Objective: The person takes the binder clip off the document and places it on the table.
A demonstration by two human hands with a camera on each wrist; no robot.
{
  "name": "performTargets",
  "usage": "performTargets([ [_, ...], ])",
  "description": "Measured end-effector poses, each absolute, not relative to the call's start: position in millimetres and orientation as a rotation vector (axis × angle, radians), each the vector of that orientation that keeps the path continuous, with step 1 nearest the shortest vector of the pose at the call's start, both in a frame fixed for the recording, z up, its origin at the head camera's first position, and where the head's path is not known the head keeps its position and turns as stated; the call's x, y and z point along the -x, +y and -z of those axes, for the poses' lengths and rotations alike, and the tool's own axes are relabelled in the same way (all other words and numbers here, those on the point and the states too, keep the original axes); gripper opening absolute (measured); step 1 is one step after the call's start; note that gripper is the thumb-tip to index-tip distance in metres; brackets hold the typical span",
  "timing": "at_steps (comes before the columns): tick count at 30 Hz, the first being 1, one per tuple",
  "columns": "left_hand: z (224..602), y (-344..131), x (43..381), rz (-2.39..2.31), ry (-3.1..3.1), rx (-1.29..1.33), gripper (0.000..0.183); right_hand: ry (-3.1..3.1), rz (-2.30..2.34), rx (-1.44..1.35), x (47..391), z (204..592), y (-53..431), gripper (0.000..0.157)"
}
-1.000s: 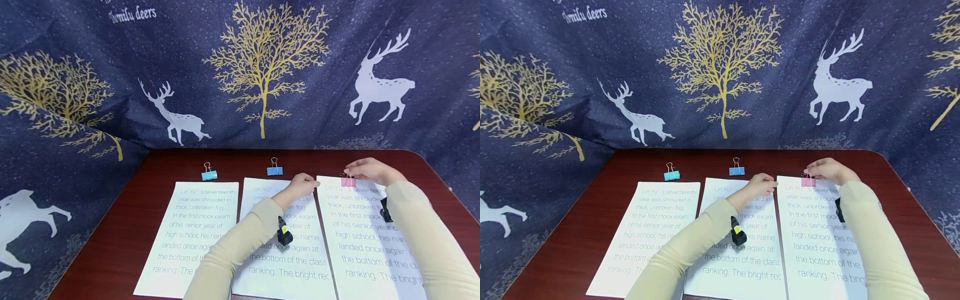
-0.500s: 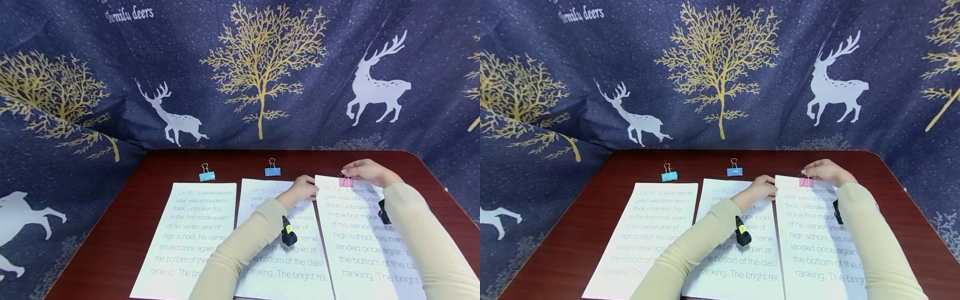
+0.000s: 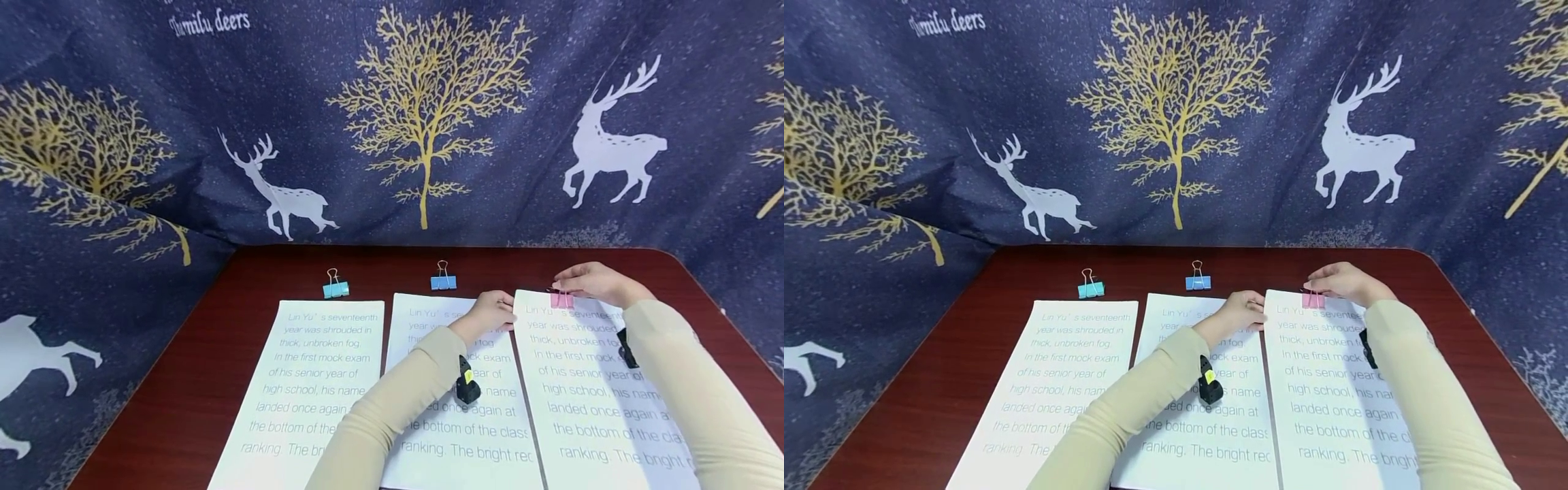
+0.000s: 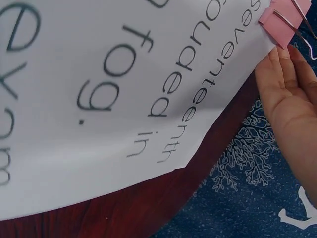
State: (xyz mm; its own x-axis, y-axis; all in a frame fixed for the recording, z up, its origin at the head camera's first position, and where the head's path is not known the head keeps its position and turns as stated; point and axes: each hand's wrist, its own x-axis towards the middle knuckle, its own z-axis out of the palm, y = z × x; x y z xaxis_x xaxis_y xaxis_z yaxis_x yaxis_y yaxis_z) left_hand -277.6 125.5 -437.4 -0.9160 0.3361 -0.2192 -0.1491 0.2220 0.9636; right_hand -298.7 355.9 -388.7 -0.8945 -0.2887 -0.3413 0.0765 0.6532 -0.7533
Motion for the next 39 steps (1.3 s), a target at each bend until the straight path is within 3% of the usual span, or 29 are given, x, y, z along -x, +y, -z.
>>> performTargets([
  [13,443,120,280,-1.778,2.006,-0.152,0.023,2.492,0.984,0.269,303,383,353,0.053],
  [39,445,121,281,-1.838,1.97,-0.047,0.021,2.224,1.161,0.217,304,360,366,0.065],
])
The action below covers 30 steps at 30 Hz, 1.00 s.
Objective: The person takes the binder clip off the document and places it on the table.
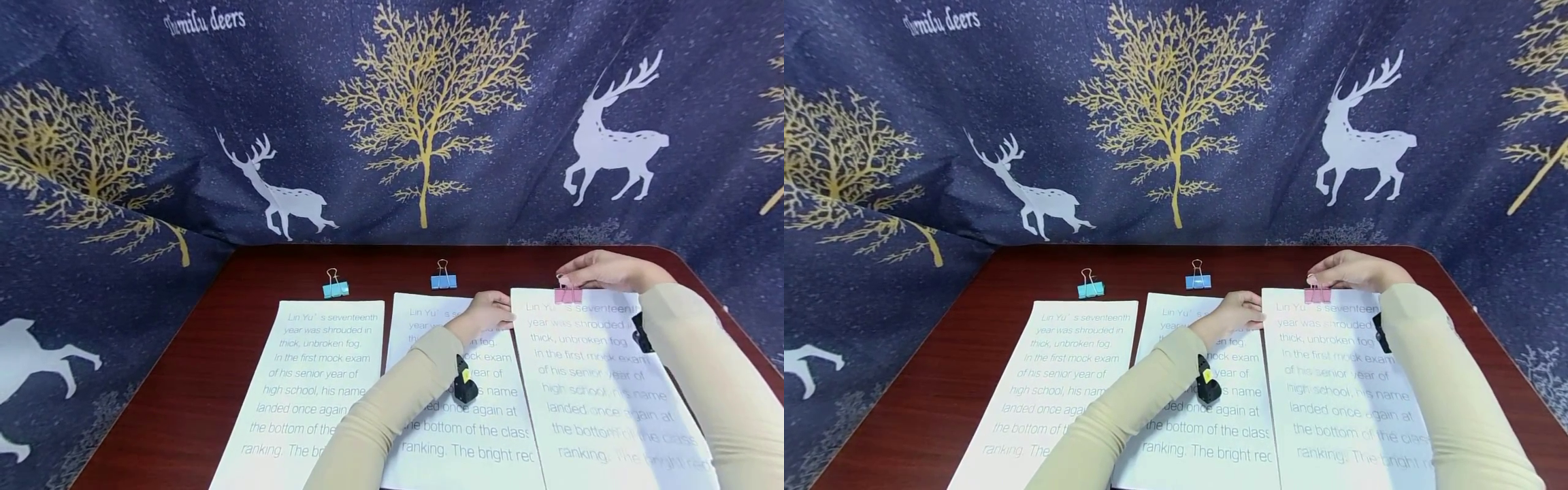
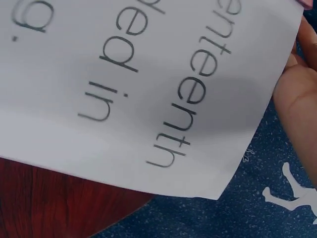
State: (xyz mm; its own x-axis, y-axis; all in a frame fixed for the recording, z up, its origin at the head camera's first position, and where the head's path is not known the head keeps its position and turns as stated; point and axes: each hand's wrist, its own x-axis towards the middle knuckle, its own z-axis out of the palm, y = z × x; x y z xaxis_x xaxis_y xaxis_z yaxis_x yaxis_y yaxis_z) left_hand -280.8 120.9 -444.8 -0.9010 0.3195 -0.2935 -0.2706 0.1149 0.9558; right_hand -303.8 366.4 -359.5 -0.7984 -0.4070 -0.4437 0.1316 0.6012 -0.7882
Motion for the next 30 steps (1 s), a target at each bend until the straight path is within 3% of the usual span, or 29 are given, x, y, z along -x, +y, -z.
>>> performTargets([
  [18,443.9,119.2,280.4,-1.885,1.951,-0.08,0.022,2.348,1.148,0.239,303.7,362.9,365.5,0.056],
  [30,445.3,120.3,278.3,-1.852,2.02,-0.098,0.019,2.412,1.258,0.23,302.6,360.0,369.4,0.061],
])
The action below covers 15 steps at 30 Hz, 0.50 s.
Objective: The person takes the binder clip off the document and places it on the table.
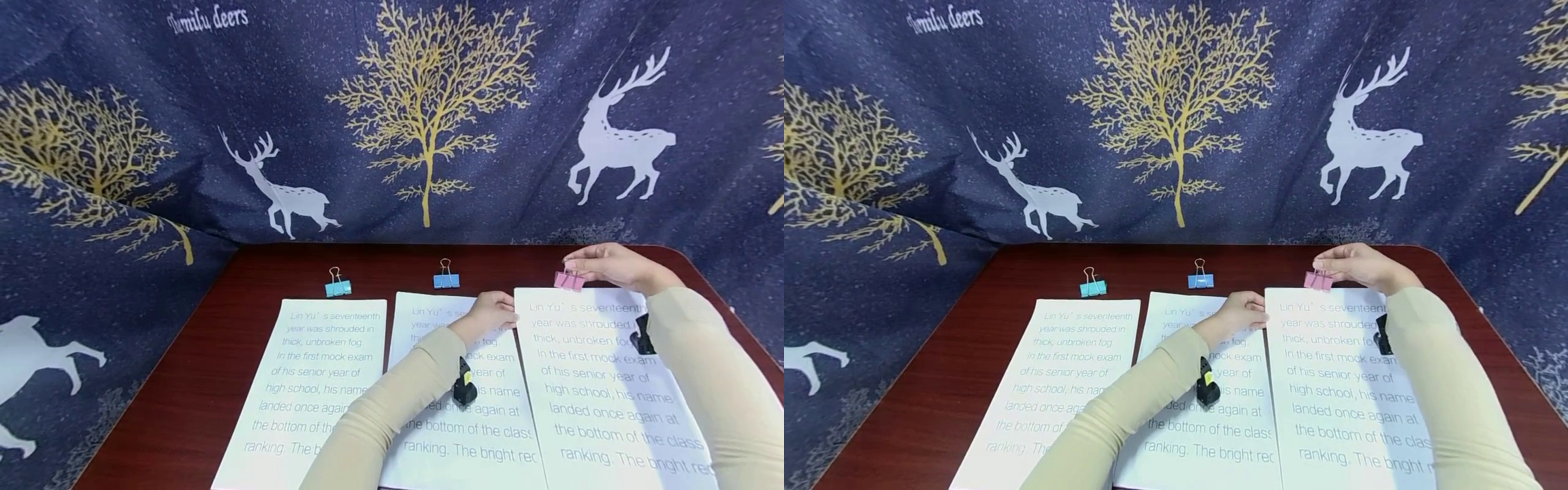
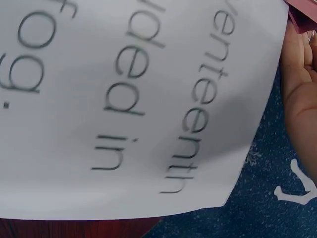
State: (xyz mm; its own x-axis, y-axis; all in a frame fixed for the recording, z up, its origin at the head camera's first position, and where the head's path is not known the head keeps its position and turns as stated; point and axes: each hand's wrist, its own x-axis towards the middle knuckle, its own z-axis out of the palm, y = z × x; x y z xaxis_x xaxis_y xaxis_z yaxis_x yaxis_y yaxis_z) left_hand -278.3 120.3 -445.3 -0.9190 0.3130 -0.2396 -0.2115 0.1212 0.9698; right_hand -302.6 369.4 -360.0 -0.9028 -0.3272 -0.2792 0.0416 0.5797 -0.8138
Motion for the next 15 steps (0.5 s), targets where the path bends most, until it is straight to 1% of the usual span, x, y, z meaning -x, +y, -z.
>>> performTargets([
  [7,444.6,117.8,276.0,-1.811,2.055,-0.15,0.019,2.48,1.168,0.282,305.3,358.9,363.5,0.058],
  [15,445.9,117.7,275.4,-1.79,2.081,-0.168,0.019,2.505,1.174,0.266,309.8,359.9,360.3,0.057],
])
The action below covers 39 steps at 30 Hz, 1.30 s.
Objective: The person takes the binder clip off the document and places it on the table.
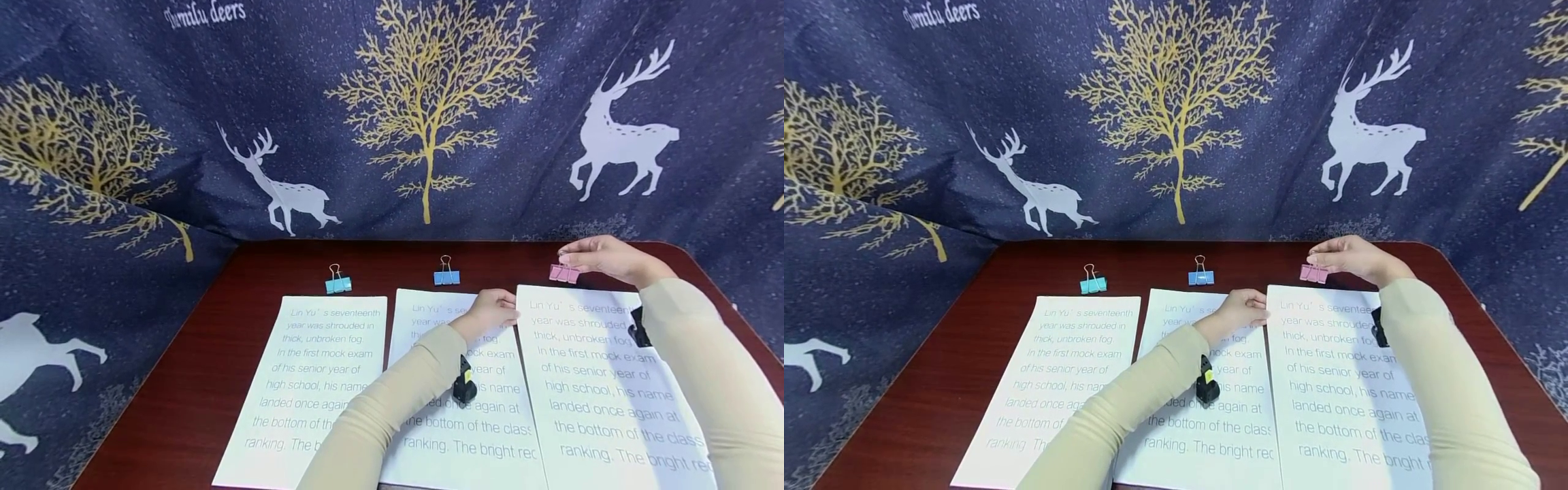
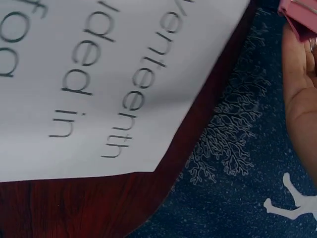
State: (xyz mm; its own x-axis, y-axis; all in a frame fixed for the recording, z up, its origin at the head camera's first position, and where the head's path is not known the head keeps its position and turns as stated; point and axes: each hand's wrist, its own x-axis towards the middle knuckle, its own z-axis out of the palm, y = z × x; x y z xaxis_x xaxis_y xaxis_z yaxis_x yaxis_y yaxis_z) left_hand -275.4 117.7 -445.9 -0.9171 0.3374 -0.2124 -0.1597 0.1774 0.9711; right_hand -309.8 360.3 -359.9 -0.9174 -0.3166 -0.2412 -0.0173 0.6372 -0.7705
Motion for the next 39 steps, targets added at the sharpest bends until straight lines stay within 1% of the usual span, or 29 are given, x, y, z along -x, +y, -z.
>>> performTargets([
  [11,443,117,275,-1.785,2.08,-0.155,0.017,2.607,1.113,0.27,310,379,349,0.063],
  [19,445,116,276,-1.758,2.127,-0.133,0.018,2.561,1.088,0.297,316,389,348,0.062],
  [25,448,117,276,-1.818,2.076,-0.123,0.018,2.572,1.066,0.23,318,398,348,0.064],
  [31,447,117,276,-1.887,2.009,-0.096,0.018,2.591,1.066,0.209,320,401,347,0.063],
  [39,447,117,275,-1.924,1.984,-0.061,0.017,2.557,1.113,0.161,318,399,346,0.069],
])
